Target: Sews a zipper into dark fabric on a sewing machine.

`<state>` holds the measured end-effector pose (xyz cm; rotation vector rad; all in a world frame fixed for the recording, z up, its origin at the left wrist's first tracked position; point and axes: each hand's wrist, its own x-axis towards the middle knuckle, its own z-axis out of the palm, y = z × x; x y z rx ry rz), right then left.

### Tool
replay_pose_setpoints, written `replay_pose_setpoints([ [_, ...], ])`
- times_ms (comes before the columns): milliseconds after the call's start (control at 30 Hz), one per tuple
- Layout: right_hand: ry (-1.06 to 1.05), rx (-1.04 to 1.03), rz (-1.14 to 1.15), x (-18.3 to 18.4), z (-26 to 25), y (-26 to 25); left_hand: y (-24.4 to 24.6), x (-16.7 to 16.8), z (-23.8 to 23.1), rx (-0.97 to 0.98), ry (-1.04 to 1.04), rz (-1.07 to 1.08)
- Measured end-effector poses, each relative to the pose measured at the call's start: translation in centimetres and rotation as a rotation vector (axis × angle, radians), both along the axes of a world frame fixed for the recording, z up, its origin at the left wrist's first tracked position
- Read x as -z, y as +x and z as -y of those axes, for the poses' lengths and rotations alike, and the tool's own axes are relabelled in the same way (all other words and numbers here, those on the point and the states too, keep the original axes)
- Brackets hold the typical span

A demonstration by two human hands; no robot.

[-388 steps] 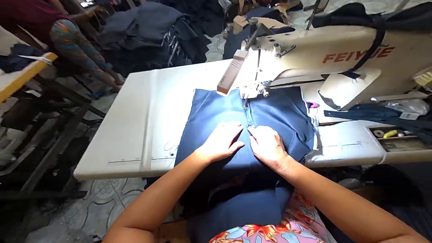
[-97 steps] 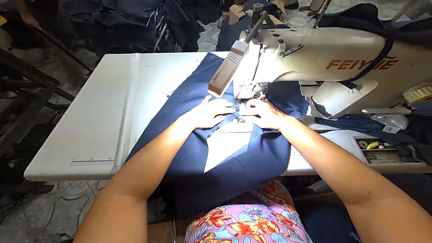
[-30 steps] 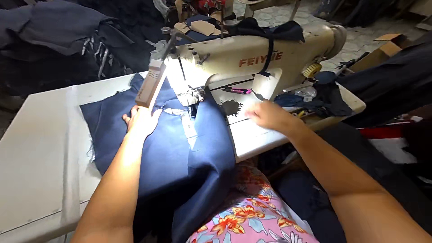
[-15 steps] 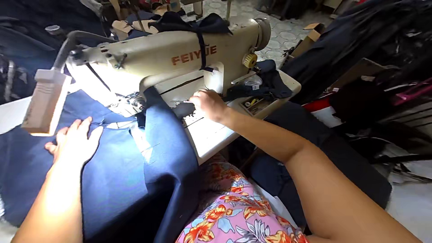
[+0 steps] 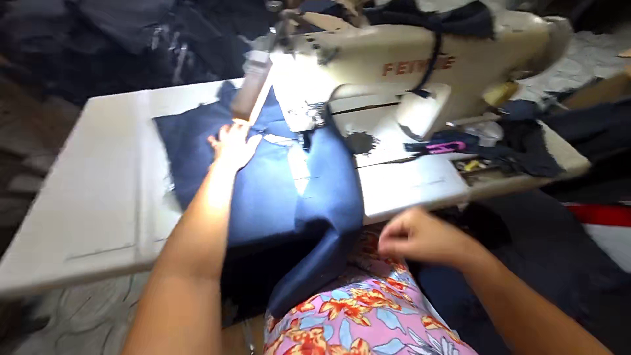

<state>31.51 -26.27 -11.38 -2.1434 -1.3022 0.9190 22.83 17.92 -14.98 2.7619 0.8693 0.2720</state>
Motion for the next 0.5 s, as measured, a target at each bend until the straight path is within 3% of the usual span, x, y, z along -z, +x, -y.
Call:
replay_pose_setpoints([
  [67,-0.34,-0.134,-0.113,3.5,-2.4,-2.2,0.1,0.0,-0.1,-0.018,0.005,-0.013],
  [100,-0.381,-0.089,-0.094,6.1,-3.6,-3.0,0.1,0.0,-0.1,-0.032,0.002,-0.031],
  [167,-0.273,0.009,-0.165,10.1,-6.1,-4.6,0.0,0.3,-0.1,-0.047,-0.001,-0.062],
  [233,-0.175,-0.019,-0.153,11.8,-8.4,-7.0,-0.1,0.4,0.0,-0.055,-0.006,-0.097],
  [300,-0.271,-0.249,-0.066,11.1,-10.7,-9.4,-0.3,0.3,0.4,-0.07,-0.015,-0.117],
  [367,-0.439,-0.447,-0.017,7.5,-12.8,-11.4,-0.5,0.1,0.8,-0.088,-0.023,-0.135],
  [433,-0.453,-0.502,-0.02,5.0,-13.3,-12.2,-0.7,-0.3,1.4,-0.106,-0.03,-0.164],
  [500,-0.352,-0.486,-0.074,6.4,-12.6,-11.3,-1.2,-1.3,2.0,-0.116,-0.02,-0.228],
])
